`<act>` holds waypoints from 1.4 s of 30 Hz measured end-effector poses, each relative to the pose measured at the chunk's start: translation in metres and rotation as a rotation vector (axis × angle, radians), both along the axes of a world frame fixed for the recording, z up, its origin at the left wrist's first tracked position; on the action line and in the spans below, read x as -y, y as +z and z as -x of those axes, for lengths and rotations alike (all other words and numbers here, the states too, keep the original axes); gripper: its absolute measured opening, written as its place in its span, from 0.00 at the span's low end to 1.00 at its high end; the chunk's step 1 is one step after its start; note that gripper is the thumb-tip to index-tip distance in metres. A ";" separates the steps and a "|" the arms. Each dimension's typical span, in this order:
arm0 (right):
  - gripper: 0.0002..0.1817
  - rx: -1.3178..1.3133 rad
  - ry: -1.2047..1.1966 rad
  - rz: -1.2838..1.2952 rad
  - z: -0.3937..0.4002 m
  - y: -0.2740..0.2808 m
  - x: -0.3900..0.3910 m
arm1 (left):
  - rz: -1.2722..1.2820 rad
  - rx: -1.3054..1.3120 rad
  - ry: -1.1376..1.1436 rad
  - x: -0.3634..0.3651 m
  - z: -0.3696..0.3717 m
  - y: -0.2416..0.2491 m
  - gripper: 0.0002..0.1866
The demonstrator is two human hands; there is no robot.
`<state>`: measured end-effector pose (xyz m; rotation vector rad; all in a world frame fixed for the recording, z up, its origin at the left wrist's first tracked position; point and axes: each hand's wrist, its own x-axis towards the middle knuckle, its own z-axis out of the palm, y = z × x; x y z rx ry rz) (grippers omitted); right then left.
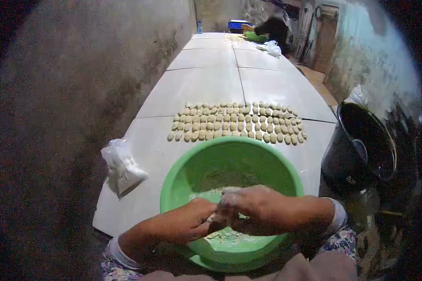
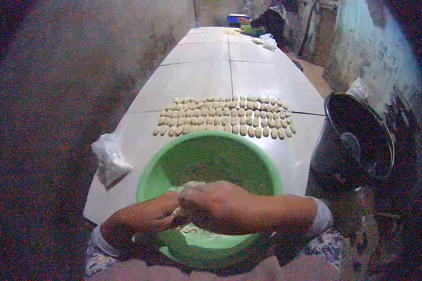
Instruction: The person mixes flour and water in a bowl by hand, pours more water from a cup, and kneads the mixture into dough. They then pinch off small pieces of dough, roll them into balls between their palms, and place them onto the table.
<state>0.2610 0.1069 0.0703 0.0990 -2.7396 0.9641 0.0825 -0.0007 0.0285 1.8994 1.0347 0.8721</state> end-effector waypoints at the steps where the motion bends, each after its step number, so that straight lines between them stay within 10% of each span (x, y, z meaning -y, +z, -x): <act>1: 0.10 0.022 -0.006 0.104 0.001 0.000 -0.003 | 0.003 -0.003 0.008 0.001 0.002 0.006 0.18; 3: 0.08 0.094 -0.059 0.117 0.001 0.001 -0.005 | 0.268 0.005 -0.001 0.004 0.005 0.012 0.18; 18: 0.12 -0.227 -0.279 0.486 0.013 -0.013 -0.034 | 0.077 -0.155 0.008 0.011 0.010 0.002 0.18; 23: 0.21 0.046 0.121 0.165 0.007 -0.013 -0.023 | 0.482 0.101 0.138 0.009 0.003 0.013 0.18; 27: 0.16 0.044 0.079 -0.077 0.005 -0.008 -0.010 | 0.140 0.085 -0.056 0.003 0.009 -0.004 0.19; 42: 0.18 0.120 0.194 -0.234 0.002 -0.014 -0.008 | 0.474 0.077 -0.059 0.012 0.012 0.014 0.12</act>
